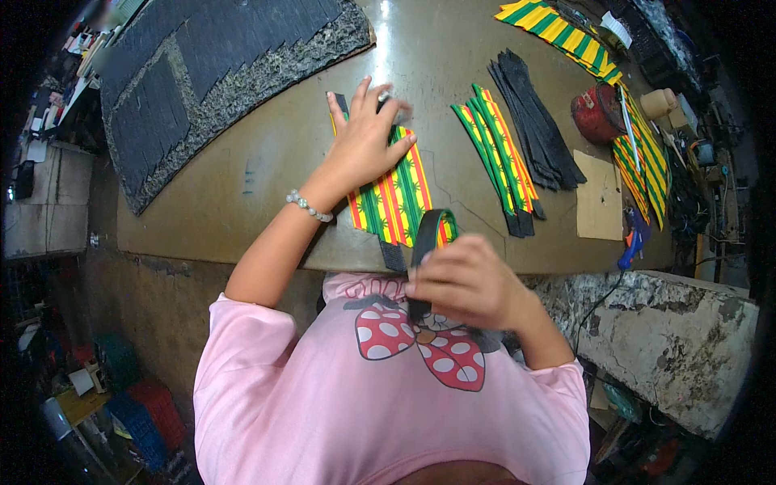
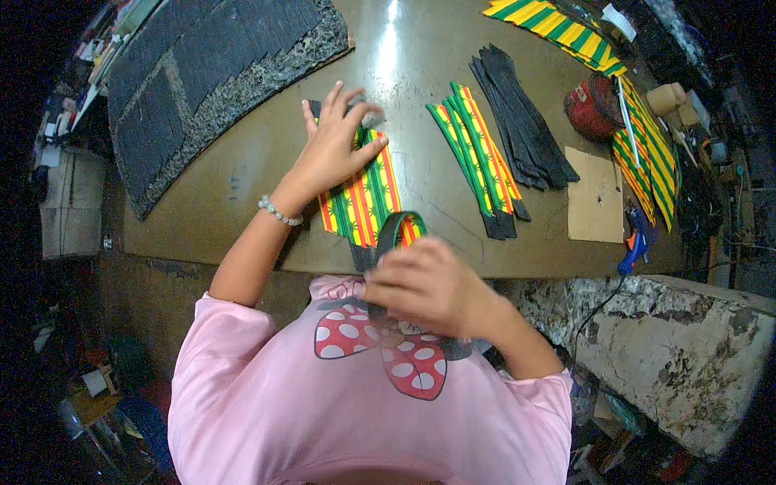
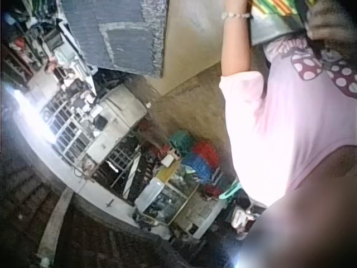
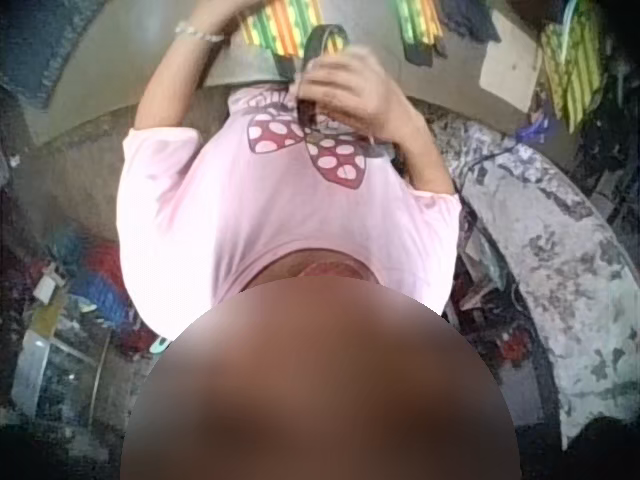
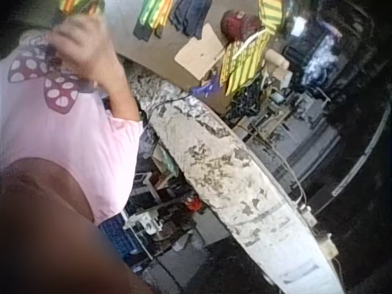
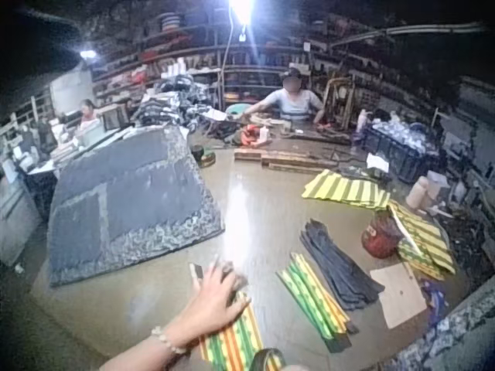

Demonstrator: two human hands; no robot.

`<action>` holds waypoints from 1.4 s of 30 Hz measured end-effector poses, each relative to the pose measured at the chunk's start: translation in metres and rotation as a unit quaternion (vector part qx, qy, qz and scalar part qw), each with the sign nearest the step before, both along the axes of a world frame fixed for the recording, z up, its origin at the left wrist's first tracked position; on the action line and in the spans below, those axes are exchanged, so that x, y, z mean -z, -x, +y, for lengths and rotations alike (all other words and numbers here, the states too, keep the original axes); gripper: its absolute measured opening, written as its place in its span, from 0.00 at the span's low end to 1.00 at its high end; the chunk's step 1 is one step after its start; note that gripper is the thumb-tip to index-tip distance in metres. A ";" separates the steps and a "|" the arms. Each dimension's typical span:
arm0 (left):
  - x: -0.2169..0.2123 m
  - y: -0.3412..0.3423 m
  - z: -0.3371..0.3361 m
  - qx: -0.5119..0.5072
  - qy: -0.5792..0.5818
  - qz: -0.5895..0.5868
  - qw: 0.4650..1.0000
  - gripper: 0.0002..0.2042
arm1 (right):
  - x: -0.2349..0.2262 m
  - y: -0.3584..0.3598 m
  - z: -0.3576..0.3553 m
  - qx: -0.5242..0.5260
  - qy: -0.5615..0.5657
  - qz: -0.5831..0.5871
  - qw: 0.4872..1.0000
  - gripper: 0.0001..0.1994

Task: The person aligns and folds patterned fabric strips with black mesh edges, then uses scissors to trim the mesh. The person repeats the process with additional strips, stacking the trimmed pieces on the table.

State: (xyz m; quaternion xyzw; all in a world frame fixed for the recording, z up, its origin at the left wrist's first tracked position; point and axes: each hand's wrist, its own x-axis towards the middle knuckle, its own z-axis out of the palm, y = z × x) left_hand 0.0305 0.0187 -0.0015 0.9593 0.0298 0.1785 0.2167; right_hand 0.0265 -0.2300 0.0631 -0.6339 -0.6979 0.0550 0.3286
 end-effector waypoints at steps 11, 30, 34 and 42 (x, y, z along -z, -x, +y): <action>-0.003 0.050 -0.018 0.156 -0.024 0.076 0.984 0.28 | 0.049 -0.063 0.038 0.275 0.143 0.306 0.900 0.22; 0.008 0.056 -0.029 0.132 -0.081 0.096 0.983 0.47 | 0.043 0.012 -0.020 0.052 0.029 0.289 0.956 0.14; 0.010 0.057 -0.030 0.132 -0.069 0.075 0.986 0.47 | 0.022 0.025 -0.041 0.018 0.008 0.392 0.920 0.14; -0.037 0.052 -0.029 0.115 0.111 -0.033 0.987 0.29 | 0.025 -0.006 -0.041 0.275 0.040 0.635 0.721 0.19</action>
